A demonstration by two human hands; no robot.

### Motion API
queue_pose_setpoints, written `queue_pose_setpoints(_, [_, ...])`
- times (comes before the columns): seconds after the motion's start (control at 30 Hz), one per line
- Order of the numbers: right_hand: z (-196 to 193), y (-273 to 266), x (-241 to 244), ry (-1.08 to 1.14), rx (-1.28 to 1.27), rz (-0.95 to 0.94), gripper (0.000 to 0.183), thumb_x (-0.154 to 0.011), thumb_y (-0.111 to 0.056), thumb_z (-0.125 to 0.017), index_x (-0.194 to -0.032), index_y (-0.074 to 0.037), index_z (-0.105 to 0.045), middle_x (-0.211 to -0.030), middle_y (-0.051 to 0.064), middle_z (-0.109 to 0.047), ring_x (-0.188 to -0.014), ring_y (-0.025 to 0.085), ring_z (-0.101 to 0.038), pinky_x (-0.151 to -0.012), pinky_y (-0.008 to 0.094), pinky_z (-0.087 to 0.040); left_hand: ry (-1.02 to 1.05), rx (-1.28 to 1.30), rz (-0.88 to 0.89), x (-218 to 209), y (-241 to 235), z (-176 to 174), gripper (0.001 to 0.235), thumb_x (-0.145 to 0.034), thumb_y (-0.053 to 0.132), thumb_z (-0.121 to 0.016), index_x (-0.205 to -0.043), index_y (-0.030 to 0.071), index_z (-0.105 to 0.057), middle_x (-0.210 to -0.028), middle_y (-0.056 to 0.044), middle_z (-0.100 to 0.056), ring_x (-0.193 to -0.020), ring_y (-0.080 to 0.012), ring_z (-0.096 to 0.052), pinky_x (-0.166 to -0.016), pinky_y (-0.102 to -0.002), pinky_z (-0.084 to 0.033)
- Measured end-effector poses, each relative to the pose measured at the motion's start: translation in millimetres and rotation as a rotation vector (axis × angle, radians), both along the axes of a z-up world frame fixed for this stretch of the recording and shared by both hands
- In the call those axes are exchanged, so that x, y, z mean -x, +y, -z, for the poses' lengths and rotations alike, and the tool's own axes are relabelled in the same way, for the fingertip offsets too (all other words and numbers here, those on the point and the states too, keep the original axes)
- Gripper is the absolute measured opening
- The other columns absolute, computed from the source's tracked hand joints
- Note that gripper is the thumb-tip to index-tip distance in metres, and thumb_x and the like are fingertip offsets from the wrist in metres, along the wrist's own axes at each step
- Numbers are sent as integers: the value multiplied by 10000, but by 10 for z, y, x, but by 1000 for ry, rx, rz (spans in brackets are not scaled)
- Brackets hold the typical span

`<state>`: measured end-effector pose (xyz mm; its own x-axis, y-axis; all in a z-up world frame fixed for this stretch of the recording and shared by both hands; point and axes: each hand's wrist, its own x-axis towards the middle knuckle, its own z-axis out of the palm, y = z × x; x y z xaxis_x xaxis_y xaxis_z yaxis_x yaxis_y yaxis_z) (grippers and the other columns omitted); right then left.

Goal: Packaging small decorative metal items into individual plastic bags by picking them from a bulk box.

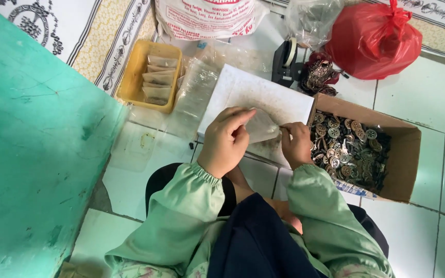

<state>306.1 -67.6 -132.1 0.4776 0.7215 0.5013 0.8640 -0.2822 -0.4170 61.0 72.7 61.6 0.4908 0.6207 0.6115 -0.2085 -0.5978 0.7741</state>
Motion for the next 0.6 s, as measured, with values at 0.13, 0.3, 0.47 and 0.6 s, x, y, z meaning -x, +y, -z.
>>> queue_pose_setpoints(0.13, [-1160,-53,549,165,-279,-75,147,-991,34,-620,-1047,-67,-710,-930,90,-666,-862,301,-657,-792,386,-536,100,44,5,-16,-118,248,422,-861,-85,-553,-1217,42,-741,-1097,-177,-717,-909,-369,-734,-699,-383,-642])
queue_pose_setpoints(0.3, [-2047,-122,996,-76,-374,-333,181,-908,65,-694,-1035,-57,-735,-954,58,-669,-884,278,-640,-799,394,-513,161,50,0,-55,-280,251,400,-848,-61,-569,-1192,43,-742,-1091,-167,-704,-960,-389,-728,-735,-423,-650])
queue_pose_setpoints(0.47, [-2238,-135,1173,-162,-296,-335,236,-923,81,-671,-1118,-37,-734,-949,86,-643,-833,299,-627,-759,396,-512,168,46,12,-52,-309,341,397,-842,-47,-577,-1191,42,-744,-1094,-160,-704,-966,-380,-728,-756,-409,-644])
queue_pose_setpoints(0.6, [-1971,-294,911,14,-383,-256,234,-935,133,-654,-1117,14,-743,-957,152,-638,-820,325,-639,-742,404,-529,37,-8,-6,93,-356,-34,426,-860,-75,-559,-1218,64,-741,-1093,-120,-709,-935,-321,-734,-707,-352,-637])
